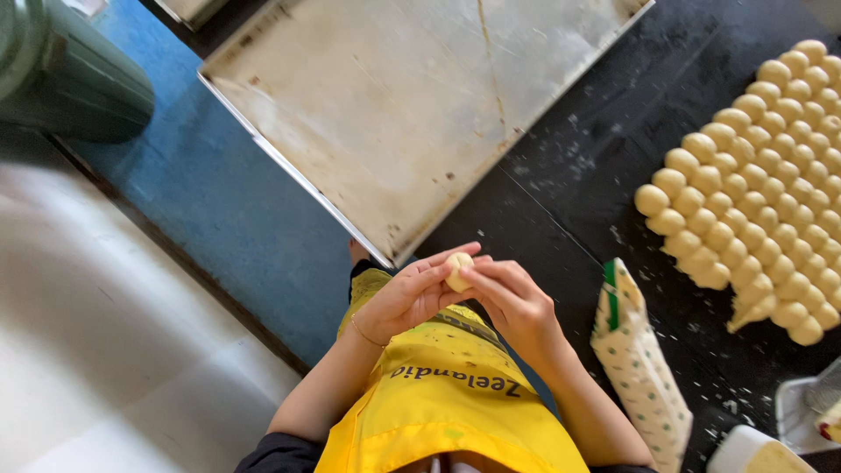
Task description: The person repeatedly takes small dough balls from a large sheet, flattens them, fills them with grated cheese from a container, and rolls them into balls. The finished balls are placed onto a metal baking tray.
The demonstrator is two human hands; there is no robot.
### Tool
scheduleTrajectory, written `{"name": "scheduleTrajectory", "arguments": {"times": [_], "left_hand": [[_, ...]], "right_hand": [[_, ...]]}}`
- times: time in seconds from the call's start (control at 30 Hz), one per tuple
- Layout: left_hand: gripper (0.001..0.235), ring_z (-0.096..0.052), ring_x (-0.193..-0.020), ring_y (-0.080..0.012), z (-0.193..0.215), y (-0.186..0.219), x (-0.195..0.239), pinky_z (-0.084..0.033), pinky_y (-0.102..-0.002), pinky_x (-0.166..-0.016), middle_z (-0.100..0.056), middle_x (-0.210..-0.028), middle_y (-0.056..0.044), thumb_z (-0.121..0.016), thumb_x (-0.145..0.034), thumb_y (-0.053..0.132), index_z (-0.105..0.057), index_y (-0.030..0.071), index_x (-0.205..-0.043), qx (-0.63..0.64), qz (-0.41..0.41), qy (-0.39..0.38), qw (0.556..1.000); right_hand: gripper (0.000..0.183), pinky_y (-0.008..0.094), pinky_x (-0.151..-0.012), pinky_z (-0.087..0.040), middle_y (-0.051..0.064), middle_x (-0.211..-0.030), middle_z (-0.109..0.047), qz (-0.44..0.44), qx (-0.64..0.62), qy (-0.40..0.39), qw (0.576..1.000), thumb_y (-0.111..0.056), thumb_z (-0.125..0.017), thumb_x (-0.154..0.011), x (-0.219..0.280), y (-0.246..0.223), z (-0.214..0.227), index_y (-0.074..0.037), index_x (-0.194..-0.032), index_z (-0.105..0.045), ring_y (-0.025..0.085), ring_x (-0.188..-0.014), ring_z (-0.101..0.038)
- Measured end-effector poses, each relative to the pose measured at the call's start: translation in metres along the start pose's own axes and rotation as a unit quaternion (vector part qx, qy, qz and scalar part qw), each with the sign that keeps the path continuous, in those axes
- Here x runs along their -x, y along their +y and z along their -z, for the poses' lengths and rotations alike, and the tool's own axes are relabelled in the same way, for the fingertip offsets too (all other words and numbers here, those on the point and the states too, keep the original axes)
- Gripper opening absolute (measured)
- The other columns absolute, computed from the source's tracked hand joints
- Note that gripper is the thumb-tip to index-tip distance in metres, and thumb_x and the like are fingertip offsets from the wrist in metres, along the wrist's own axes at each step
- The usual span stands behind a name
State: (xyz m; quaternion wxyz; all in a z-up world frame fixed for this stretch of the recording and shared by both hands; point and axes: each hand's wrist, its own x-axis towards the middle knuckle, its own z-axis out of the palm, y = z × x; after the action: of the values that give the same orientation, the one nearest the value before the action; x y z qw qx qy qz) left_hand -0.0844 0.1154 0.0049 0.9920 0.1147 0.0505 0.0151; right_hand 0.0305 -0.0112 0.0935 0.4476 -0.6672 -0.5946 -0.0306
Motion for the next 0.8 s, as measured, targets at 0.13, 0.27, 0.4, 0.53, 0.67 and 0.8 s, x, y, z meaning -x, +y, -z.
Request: {"name": "scheduleTrajectory", "arguments": {"times": [0.13,0.27,0.4,0.53,0.67,0.8], "left_hand": [[0.055,-0.063,-0.124,-0.0204,0.016,0.093,0.012,-0.053,-0.035,-0.106,-0.049,-0.151,-0.02,-0.044,-0.107,0.009,-0.028,-0.002,-0.159,-0.018,0.054,0.004,0.998],[0.053,-0.064,-0.122,-0.026,0.058,0.165,0.018,-0.052,-0.038,-0.106,-0.053,-0.146,-0.022,-0.046,-0.106,0.007,-0.035,-0.002,-0.157,-0.054,0.13,0.002,0.99],[0.053,-0.066,-0.118,-0.0227,0.043,0.23,0.021,-0.052,-0.039,-0.108,-0.06,-0.137,-0.02,-0.044,-0.106,0.009,-0.035,-0.004,-0.156,-0.08,0.189,-0.003,0.979],[0.053,-0.068,-0.115,-0.028,0.047,0.264,0.016,-0.053,-0.042,-0.106,-0.059,-0.132,-0.025,-0.043,-0.106,0.009,-0.032,-0.005,-0.157,-0.055,0.221,0.003,0.974],[0.054,-0.067,-0.116,-0.0286,0.066,0.269,0.012,-0.052,-0.046,-0.106,-0.058,-0.129,-0.02,-0.044,-0.108,0.016,-0.033,-0.004,-0.156,-0.039,0.22,0.063,0.973],[0.056,-0.062,-0.119,-0.0318,0.084,0.265,0.008,-0.05,-0.052,-0.108,-0.052,-0.124,-0.018,-0.049,-0.107,0.029,-0.042,-0.004,-0.151,0.077,0.208,0.181,0.958]], "right_hand": [[0.016,0.033,-0.07,-0.06,0.012,-0.09,-0.071,0.034,0.029,0.023,0.999,0.009,-0.067,-0.09,-0.054,0.0,-0.061,-0.001,-0.094,-0.079,0.026,-0.068,-0.065],[0.016,0.04,-0.072,-0.059,0.012,-0.102,-0.072,0.012,-0.022,0.005,1.0,0.007,-0.068,-0.089,-0.103,0.005,-0.111,-0.006,-0.091,-0.077,0.03,-0.078,-0.067],[0.015,0.034,-0.073,-0.059,0.008,-0.093,-0.071,-0.01,-0.065,-0.022,0.998,0.002,-0.063,-0.097,-0.139,0.001,-0.137,-0.007,-0.094,-0.075,0.027,-0.073,-0.066],[0.015,0.032,-0.073,-0.06,0.006,-0.093,-0.074,-0.032,-0.051,0.015,0.998,-0.002,-0.064,-0.097,-0.15,0.0,-0.166,-0.007,-0.094,-0.078,0.023,-0.073,-0.068],[0.018,0.033,-0.075,-0.061,0.007,-0.096,-0.075,-0.017,0.034,0.029,0.999,0.002,-0.063,-0.096,-0.145,0.014,-0.189,-0.007,-0.097,-0.079,0.024,-0.076,-0.071],[0.028,0.038,-0.087,-0.06,0.014,-0.109,-0.074,-0.035,0.091,-0.026,0.995,0.006,-0.057,-0.095,-0.136,0.029,-0.204,-0.003,-0.115,-0.074,0.031,-0.094,-0.072]]}}
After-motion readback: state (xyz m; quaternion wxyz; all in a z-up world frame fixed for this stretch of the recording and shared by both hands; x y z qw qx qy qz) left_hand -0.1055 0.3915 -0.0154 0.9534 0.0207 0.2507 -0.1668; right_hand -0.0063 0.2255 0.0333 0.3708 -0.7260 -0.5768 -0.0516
